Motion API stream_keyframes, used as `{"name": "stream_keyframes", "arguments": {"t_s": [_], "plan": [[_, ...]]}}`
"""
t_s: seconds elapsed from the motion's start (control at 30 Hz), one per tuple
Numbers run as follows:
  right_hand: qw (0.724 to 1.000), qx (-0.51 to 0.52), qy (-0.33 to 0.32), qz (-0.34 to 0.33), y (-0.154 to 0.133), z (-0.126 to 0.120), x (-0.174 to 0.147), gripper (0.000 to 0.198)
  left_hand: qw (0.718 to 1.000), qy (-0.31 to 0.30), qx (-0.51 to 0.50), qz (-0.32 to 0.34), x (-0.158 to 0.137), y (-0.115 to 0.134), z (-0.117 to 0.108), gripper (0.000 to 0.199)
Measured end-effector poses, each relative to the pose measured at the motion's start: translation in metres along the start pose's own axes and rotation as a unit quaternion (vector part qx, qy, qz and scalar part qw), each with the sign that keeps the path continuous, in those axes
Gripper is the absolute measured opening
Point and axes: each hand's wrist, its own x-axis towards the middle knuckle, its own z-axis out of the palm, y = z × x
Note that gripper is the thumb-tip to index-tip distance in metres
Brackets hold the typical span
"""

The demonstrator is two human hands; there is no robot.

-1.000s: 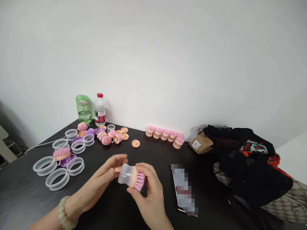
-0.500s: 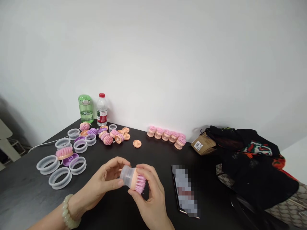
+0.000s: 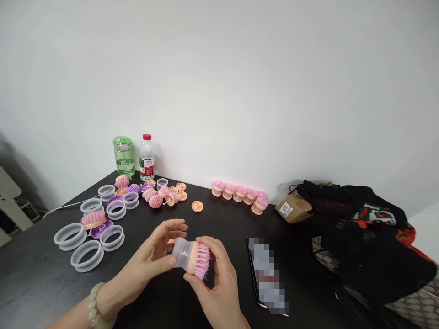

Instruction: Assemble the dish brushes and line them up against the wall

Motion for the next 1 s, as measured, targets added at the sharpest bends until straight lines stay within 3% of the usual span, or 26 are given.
{"name": "stream_keyframes", "arguments": {"t_s": [0.13, 0.4, 0.7, 0.87, 1.0], "plan": [[1.0, 0.009, 0.0, 0.018, 0.001, 0.002, -0.002, 0.057, 0.998, 0.023, 0.02, -0.054, 0.001, -0.001, 0.002, 0.038], [0.995, 0.076, 0.023, 0.06, 0.001, 0.001, 0.0, 0.052, 1.0, -0.001, -0.003, -0.025, 0.001, 0.003, 0.004, 0.035], [0.992, 0.102, 0.019, 0.076, 0.007, -0.002, 0.0, 0.055, 0.997, -0.031, -0.031, -0.062, 0.001, 0.001, 0.005, 0.037], [0.993, 0.103, 0.02, 0.063, 0.003, 0.002, 0.0, 0.052, 0.995, -0.008, 0.091, -0.029, 0.004, -0.005, 0.003, 0.033], [0.991, 0.113, 0.014, 0.071, 0.004, 0.002, 0.001, 0.053, 0.979, 0.018, 0.204, 0.014, 0.003, -0.007, 0.003, 0.034]]}}
